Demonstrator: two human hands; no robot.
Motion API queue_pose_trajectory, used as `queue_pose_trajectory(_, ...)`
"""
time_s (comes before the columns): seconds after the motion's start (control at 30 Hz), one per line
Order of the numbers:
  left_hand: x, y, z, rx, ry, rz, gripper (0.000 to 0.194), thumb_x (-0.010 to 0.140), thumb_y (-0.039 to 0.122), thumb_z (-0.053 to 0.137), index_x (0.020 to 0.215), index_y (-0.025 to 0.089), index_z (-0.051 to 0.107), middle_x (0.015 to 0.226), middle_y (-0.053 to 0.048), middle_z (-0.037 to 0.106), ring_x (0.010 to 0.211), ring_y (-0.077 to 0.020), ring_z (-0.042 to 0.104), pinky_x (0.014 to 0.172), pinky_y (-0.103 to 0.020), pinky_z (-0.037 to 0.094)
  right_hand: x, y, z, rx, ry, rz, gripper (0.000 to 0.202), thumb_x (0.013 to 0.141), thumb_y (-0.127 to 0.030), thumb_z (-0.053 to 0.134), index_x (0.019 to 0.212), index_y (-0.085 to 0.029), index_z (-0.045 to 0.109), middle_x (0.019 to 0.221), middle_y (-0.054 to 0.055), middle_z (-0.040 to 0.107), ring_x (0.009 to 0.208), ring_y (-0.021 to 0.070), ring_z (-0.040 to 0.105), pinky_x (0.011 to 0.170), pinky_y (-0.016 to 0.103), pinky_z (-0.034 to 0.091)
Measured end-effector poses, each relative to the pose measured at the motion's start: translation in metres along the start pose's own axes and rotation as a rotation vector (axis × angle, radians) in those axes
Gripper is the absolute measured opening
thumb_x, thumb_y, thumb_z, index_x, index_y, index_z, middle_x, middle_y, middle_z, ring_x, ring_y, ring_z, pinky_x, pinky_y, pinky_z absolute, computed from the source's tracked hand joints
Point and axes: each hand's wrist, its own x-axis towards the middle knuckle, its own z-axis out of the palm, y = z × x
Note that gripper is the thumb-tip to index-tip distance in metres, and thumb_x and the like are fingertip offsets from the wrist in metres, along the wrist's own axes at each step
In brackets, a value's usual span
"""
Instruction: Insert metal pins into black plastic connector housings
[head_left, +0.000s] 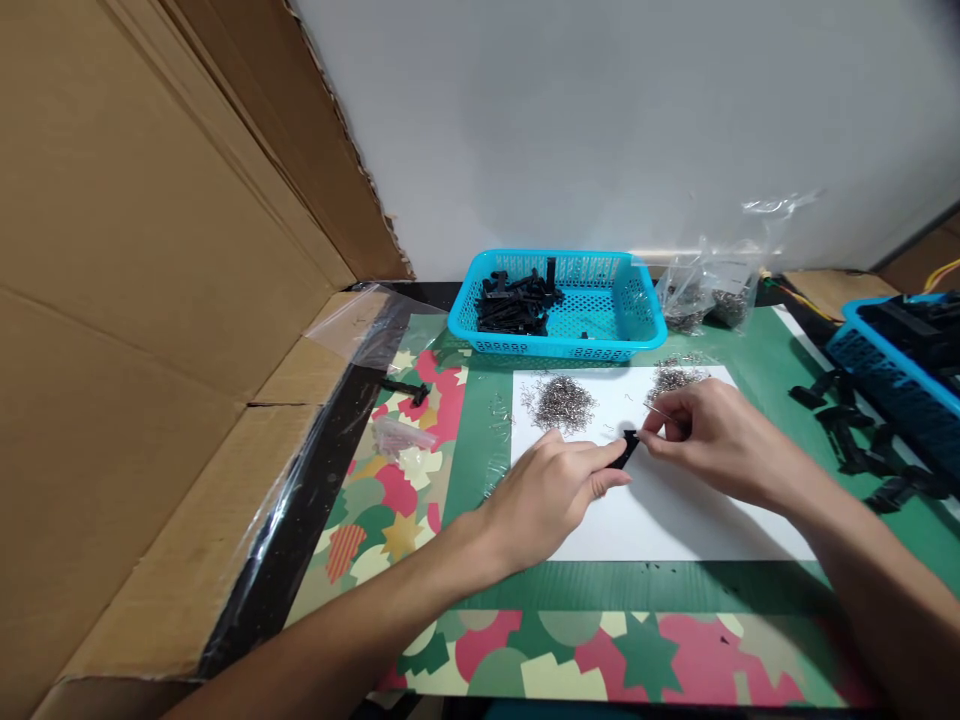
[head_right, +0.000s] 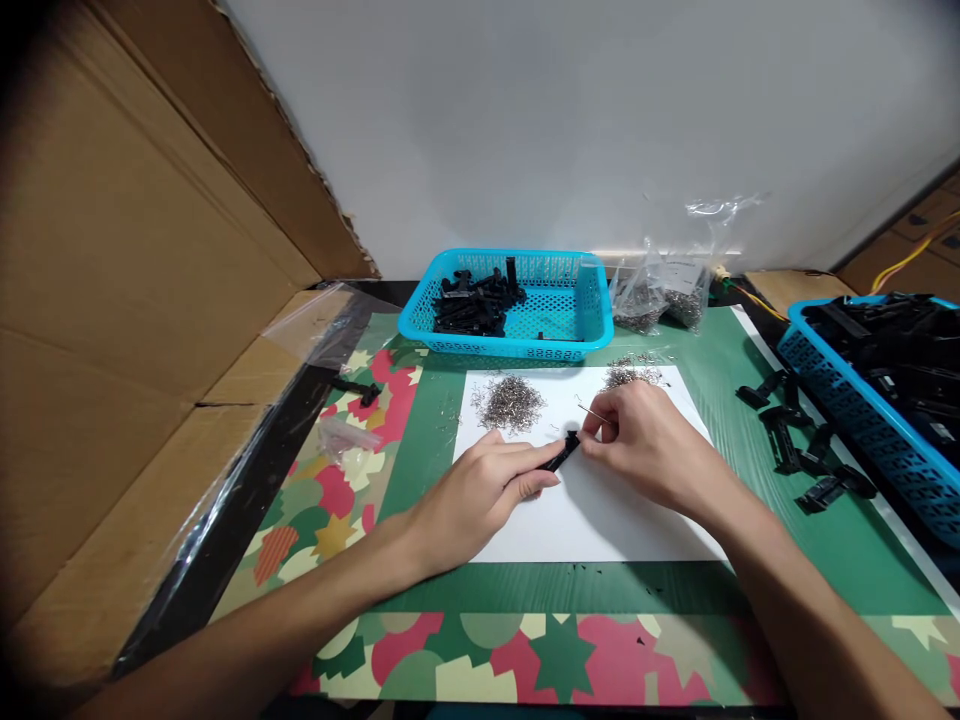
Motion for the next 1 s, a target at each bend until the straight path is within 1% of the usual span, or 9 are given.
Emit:
queue_pose_trajectory(0.07,0.000,0.000,0.000,0.051,-0.013,0.031,0.032,0.112,0.030,0.052,0.135,0.014,0.068,0.100,-0.008,0.083,0.089,-0.0232,0.076,0.084,-0.037,0.043,-0.002,-0.001,-0.001,-0.032,-0.010,0.001,0.012,0.075,-0.020,0.068,0.063,-0.019,0.072,0.055,-0.002,0.053,0.051,0.0115,0.043,0.048,0.027,0.029)
queue_pose_trajectory(0.17,-0.001,0.001,0.000,0.101,-0.005,0.052,0.033,0.113,0.030,0.051,0.135,0.013,0.067,0.100,-0.008,0.083,0.086,-0.0217,0.076,0.083,-0.037,0.045,-0.002,-0.002,-0.002,-0.046,-0.036,0.018,0.013,0.077,-0.021,0.067,0.065,-0.019,0.073,0.056,-0.002,0.054,0.052,0.0119,0.044,0.049,0.027,0.030)
queue_pose_trajectory(0.3,-0.001,0.002,0.000,0.144,0.001,0.077,0.034,0.114,0.030,0.047,0.136,0.013,0.066,0.101,-0.008,0.082,0.085,-0.0212,0.075,0.083,-0.037,0.046,-0.002,-0.002,0.001,-0.058,-0.033,0.025,0.018,0.081,-0.029,0.067,0.067,-0.019,0.073,0.055,-0.002,0.055,0.051,0.0125,0.044,0.051,0.028,0.032)
queue_pose_trajectory(0.47,-0.002,0.002,0.001,0.172,0.001,0.076,0.034,0.114,0.030,0.047,0.137,0.013,0.065,0.105,-0.007,0.082,0.082,-0.0202,0.072,0.084,-0.037,0.045,-0.005,-0.002,0.007,-0.109,0.033,-0.007,0.026,0.084,-0.036,0.063,0.064,-0.020,0.067,0.054,-0.001,0.058,0.050,0.0135,0.046,0.051,0.029,0.033)
queue_pose_trajectory(0.57,-0.003,0.002,0.002,0.171,0.005,0.062,0.032,0.113,0.029,0.048,0.135,0.014,0.067,0.100,-0.005,0.083,0.081,-0.0196,0.071,0.085,-0.036,0.045,-0.007,-0.003,0.011,-0.110,0.050,-0.012,0.028,0.085,-0.036,0.062,0.061,-0.020,0.063,0.053,0.000,0.059,0.049,0.0137,0.046,0.051,0.029,0.032)
queue_pose_trajectory(0.67,-0.003,0.002,0.003,0.151,0.015,0.064,0.032,0.113,0.027,0.048,0.135,0.013,0.068,0.098,-0.005,0.082,0.082,-0.0194,0.071,0.085,-0.036,0.045,-0.007,-0.003,0.011,-0.079,0.055,-0.038,0.030,0.085,-0.035,0.061,0.058,-0.020,0.058,0.051,0.000,0.056,0.048,0.0133,0.044,0.050,0.029,0.031)
queue_pose_trajectory(0.8,-0.003,0.001,0.004,0.150,0.032,0.079,0.032,0.113,0.026,0.047,0.134,0.012,0.068,0.097,-0.006,0.082,0.081,-0.0199,0.071,0.083,-0.036,0.045,-0.005,0.001,0.007,0.033,-0.038,-0.036,0.033,0.088,-0.040,0.063,0.064,-0.018,0.066,0.054,0.002,0.058,0.053,0.0140,0.045,0.051,0.029,0.030)
queue_pose_trajectory(0.9,-0.002,0.001,0.003,0.161,0.025,0.084,0.033,0.114,0.026,0.046,0.134,0.013,0.068,0.100,-0.006,0.082,0.081,-0.0202,0.070,0.082,-0.037,0.045,-0.006,0.006,0.003,0.111,-0.119,0.033,0.039,0.090,-0.049,0.066,0.071,-0.016,0.074,0.057,0.002,0.060,0.054,0.0138,0.044,0.050,0.028,0.029)
queue_pose_trajectory(1.0,-0.002,0.001,0.001,0.149,0.021,0.071,0.032,0.113,0.026,0.048,0.136,0.013,0.067,0.099,-0.005,0.082,0.080,-0.0201,0.070,0.084,-0.036,0.044,-0.008,0.009,-0.002,0.149,-0.192,0.094,0.044,0.092,-0.057,0.067,0.076,-0.017,0.077,0.052,0.000,0.058,0.051,0.0128,0.042,0.048,0.027,0.027)
